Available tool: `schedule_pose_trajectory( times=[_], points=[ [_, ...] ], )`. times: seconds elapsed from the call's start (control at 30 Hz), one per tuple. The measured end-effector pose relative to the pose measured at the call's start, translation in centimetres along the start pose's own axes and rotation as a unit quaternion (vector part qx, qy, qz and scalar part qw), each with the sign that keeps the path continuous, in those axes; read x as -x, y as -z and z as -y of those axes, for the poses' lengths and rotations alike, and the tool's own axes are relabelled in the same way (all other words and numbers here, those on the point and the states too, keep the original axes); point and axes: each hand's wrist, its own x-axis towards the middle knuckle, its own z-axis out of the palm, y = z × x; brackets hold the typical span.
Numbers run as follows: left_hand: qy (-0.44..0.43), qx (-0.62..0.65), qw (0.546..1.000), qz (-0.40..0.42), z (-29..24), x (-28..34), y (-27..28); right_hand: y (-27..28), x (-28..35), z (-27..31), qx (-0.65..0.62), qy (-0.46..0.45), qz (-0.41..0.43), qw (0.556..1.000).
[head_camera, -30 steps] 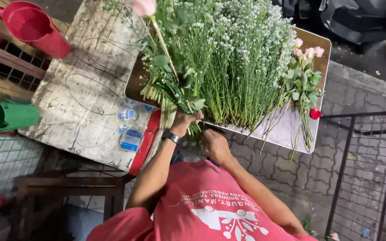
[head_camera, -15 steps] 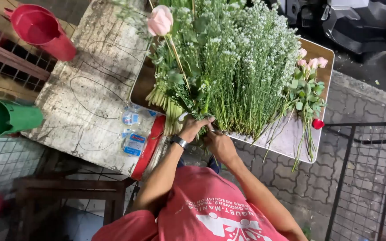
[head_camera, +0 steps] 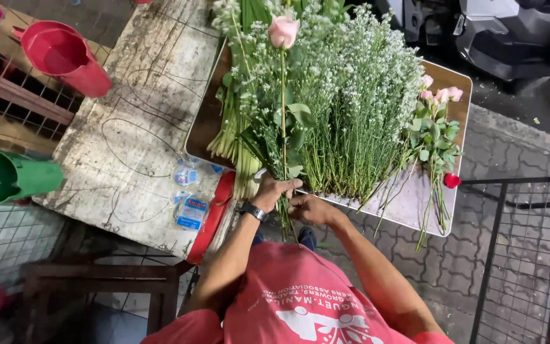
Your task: Selecting and bundling various flowers and greenery to create a floral arrangement at a design station.
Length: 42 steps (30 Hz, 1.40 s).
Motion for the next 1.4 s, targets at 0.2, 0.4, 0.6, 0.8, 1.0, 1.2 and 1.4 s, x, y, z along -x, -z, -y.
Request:
schedule_pose_trajectory(
  times=[0.2, 0.4, 0.6, 0.8, 1.0, 1.2, 1.4],
  points=[
    [0.018, 0.039, 0.999, -0.006, -0.9, 0.7, -0.3, -1.5, 0.8, 3.9, 0.27, -0.065, 0.009, 0.961],
    [0.015, 0.043, 0.999, -0.025, 2.9, -0.8, 0.2, -1.7, 1.5, 4.5, 0.209, -0.024, -0.041, 0.977],
    [0.008, 0.037, 0.998, -0.045, 2.2, -1.5, -0.5, -1.4, 1.9, 5.0, 0.363, -0.054, -0.065, 0.928],
    [0.045, 0.011, 0.996, -0.076, -4.3, 0.9, -1.1, -0.6, 0.8, 5.1, 0.398, -0.085, 0.001, 0.914],
    [0.039, 0.017, 0.996, -0.08, -9.1, 1.5, -2.1, 5.3, 2.0, 15.6, 0.259, -0.089, -0.13, 0.953],
    [0.065, -0.035, 0.997, -0.029, -6.0, 1.3, -3.0, 6.9, -1.7, 12.1, -0.051, -0.137, -0.038, 0.989],
    [0.038, -0.006, 0.998, -0.04, -6.3, 3.9, -2.6, 6.1, -3.3, 9.5, -0.027, -0.042, 0.07, 0.996]
  ],
)
